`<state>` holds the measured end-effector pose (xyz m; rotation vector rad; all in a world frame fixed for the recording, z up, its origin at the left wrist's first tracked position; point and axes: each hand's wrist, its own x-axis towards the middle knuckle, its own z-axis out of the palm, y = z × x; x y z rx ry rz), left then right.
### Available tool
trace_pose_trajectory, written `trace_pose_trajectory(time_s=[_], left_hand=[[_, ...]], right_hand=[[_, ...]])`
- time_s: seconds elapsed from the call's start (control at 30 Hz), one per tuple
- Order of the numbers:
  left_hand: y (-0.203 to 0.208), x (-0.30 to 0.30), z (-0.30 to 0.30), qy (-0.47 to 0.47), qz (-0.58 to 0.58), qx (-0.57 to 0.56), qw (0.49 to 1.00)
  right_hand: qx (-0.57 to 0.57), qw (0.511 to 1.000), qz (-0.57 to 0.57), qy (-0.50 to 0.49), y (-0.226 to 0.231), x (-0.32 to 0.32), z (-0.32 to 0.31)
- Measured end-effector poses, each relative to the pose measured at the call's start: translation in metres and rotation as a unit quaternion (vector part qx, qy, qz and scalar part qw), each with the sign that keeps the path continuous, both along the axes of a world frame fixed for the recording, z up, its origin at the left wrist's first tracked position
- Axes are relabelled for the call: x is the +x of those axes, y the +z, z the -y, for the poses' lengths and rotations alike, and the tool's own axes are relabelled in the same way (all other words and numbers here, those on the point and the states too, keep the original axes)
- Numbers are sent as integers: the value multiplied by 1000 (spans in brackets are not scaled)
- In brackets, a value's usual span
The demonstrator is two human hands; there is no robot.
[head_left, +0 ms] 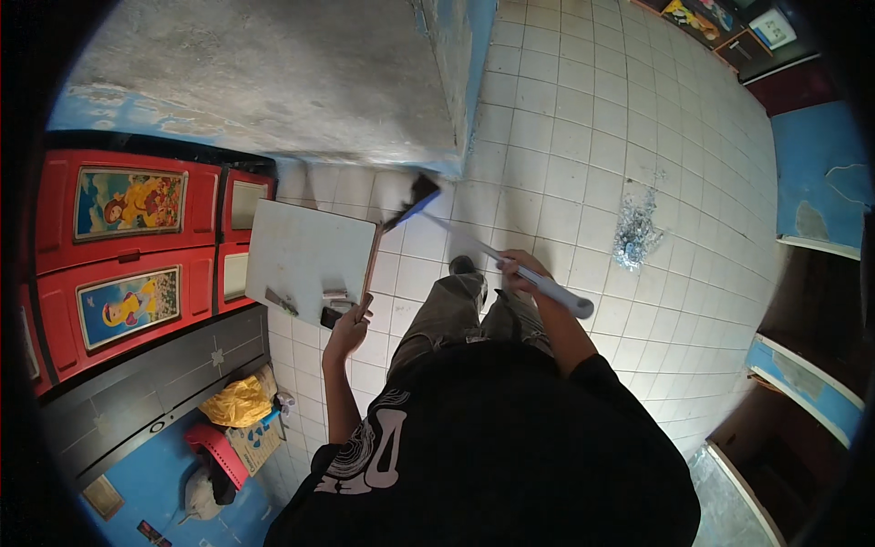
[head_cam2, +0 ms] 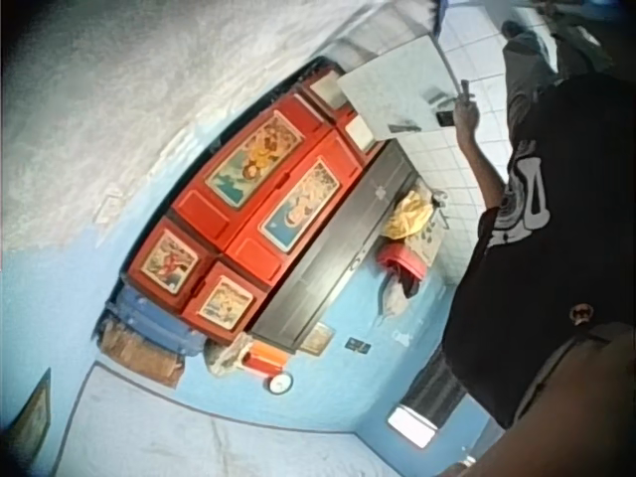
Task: The person sweeps debris from the floor using a broom, moving throughout the room and collecting the pile against various walls and under furniture.
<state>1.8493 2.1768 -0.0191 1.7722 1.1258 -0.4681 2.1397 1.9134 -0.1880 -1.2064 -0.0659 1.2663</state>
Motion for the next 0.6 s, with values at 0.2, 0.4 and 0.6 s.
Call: trace_pose_trajectory(time_s=[0.2, 0.4, 0.6], left_hand=[[-4, 4, 2, -37, -58, 17, 997], [-9, 24, 2, -82, 38, 19, 996], [-5, 12, -3, -95, 13, 21, 995]], right_hand=[[-171, 962, -195, -86, 81, -5, 103], [-208, 942, -260, -48, 190, -20, 145], [-10, 971, -236, 49, 80, -28, 71]])
